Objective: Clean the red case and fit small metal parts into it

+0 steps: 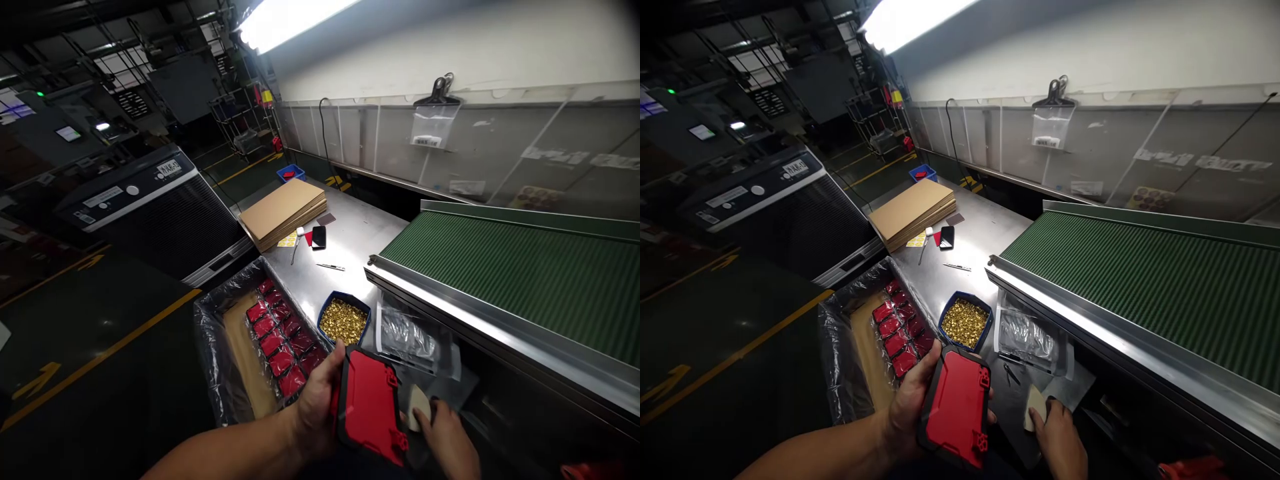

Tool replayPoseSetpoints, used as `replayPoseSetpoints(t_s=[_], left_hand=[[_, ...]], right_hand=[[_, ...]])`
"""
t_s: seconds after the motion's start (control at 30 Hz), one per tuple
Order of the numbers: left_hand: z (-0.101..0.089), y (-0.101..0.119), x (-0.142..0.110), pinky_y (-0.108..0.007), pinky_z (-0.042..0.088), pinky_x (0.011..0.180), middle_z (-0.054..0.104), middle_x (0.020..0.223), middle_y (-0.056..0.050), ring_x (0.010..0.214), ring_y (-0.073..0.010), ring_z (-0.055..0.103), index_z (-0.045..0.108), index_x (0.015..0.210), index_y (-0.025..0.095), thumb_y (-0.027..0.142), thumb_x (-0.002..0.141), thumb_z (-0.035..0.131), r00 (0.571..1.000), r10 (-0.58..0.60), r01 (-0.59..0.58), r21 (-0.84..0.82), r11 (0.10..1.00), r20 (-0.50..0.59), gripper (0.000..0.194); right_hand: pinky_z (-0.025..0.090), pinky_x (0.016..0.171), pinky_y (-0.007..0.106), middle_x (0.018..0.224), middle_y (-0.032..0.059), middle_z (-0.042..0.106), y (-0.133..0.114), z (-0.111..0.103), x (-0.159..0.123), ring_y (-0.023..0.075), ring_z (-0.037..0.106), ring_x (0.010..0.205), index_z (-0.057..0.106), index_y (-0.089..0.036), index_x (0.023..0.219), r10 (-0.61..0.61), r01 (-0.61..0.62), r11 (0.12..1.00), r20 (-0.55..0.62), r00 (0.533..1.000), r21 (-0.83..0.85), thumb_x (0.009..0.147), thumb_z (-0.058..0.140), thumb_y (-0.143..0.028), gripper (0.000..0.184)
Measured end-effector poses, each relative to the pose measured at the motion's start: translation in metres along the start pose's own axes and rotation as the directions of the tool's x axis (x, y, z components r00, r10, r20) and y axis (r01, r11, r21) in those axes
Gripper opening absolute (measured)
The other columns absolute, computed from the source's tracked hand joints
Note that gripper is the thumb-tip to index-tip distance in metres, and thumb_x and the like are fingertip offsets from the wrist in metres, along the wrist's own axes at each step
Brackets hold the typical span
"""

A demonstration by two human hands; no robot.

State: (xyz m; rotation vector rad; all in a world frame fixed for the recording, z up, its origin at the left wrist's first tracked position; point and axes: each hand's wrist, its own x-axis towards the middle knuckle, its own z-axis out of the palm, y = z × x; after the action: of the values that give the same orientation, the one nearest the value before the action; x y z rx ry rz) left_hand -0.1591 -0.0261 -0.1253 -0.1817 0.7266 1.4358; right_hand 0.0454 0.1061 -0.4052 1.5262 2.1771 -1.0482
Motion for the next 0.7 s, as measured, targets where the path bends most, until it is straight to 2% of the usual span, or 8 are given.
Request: replayPoseSetpoints(t_s=[0.1, 0.2, 0.33, 0.43, 0.57, 0.7], left_hand=[[-0.005, 0.000, 0.003, -0.035, 0.056, 0.075, 0.074, 0.103, -0.016, 0.086, -0.0296, 0.072, 0.071, 0.109, 0.011, 0.076, 0.066, 0.075, 1.000, 0.010, -0.009, -0.035, 0.999, 0.026, 0.078], [-0.007, 0.001, 0.003, -0.037, 0.057, 0.075, 0.073, 0.109, -0.016, 0.090, -0.0315, 0.073, 0.067, 0.119, 0.015, 0.073, 0.074, 0.070, 0.995, 0.046, -0.044, -0.030, 0.999, 0.086, 0.073], [-0.008, 0.005, 0.001, -0.038, 0.058, 0.078, 0.067, 0.122, -0.021, 0.097, -0.0334, 0.072, 0.062, 0.128, 0.015, 0.073, 0.078, 0.066, 0.987, 0.061, -0.059, -0.017, 0.998, 0.149, 0.077], [-0.011, 0.007, -0.002, -0.039, 0.057, 0.080, 0.065, 0.126, -0.021, 0.100, -0.0340, 0.071, 0.062, 0.129, 0.014, 0.073, 0.078, 0.066, 0.990, 0.052, -0.052, -0.005, 0.999, 0.134, 0.078], [-0.020, 0.008, -0.004, -0.039, 0.057, 0.081, 0.065, 0.124, -0.021, 0.099, -0.0336, 0.070, 0.062, 0.128, 0.013, 0.076, 0.075, 0.067, 0.995, 0.072, -0.072, -0.003, 0.997, 0.074, 0.082], [-0.026, 0.008, -0.005, -0.037, 0.056, 0.080, 0.069, 0.117, -0.019, 0.095, -0.0313, 0.072, 0.065, 0.125, 0.013, 0.078, 0.073, 0.069, 0.997, 0.072, -0.072, 0.016, 0.997, 0.002, 0.083]], right_hand=[[0.049, 0.097, 0.045, 0.130, 0.0178, 0.053, -0.006, -0.005, 0.001, 0.0337, 0.057, 0.119, 0.046, -0.016, 0.123, -0.054, 0.053, 0.998, -0.019, 0.998, -0.020, 0.096, 0.024, -0.056, 0.053], [0.050, 0.097, 0.040, 0.130, 0.0133, 0.054, -0.018, -0.011, 0.007, 0.0281, 0.058, 0.118, 0.047, -0.019, 0.122, -0.102, 0.101, 0.994, -0.023, 0.994, -0.051, 0.098, 0.026, -0.054, 0.047], [0.047, 0.098, 0.046, 0.122, 0.0147, 0.057, -0.044, -0.016, 0.019, 0.0331, 0.057, 0.116, 0.049, -0.016, 0.118, -0.195, 0.184, 0.965, -0.039, 0.980, -0.188, 0.099, 0.033, -0.052, 0.044], [0.046, 0.093, 0.048, 0.115, 0.0170, 0.058, -0.063, -0.013, 0.028, 0.0363, 0.057, 0.111, 0.051, -0.012, 0.112, -0.272, 0.249, 0.922, -0.038, 0.962, -0.296, 0.099, 0.040, -0.045, 0.037], [0.046, 0.090, 0.046, 0.111, 0.0154, 0.059, -0.076, -0.002, 0.033, 0.0335, 0.058, 0.109, 0.054, -0.011, 0.108, -0.307, 0.278, 0.895, -0.030, 0.951, -0.350, 0.099, 0.036, -0.028, 0.026], [0.045, 0.089, 0.049, 0.111, 0.0144, 0.059, -0.084, 0.005, 0.027, 0.0340, 0.058, 0.109, 0.055, -0.012, 0.106, -0.327, 0.288, 0.890, -0.056, 0.943, -0.353, 0.099, 0.035, -0.028, 0.026]])
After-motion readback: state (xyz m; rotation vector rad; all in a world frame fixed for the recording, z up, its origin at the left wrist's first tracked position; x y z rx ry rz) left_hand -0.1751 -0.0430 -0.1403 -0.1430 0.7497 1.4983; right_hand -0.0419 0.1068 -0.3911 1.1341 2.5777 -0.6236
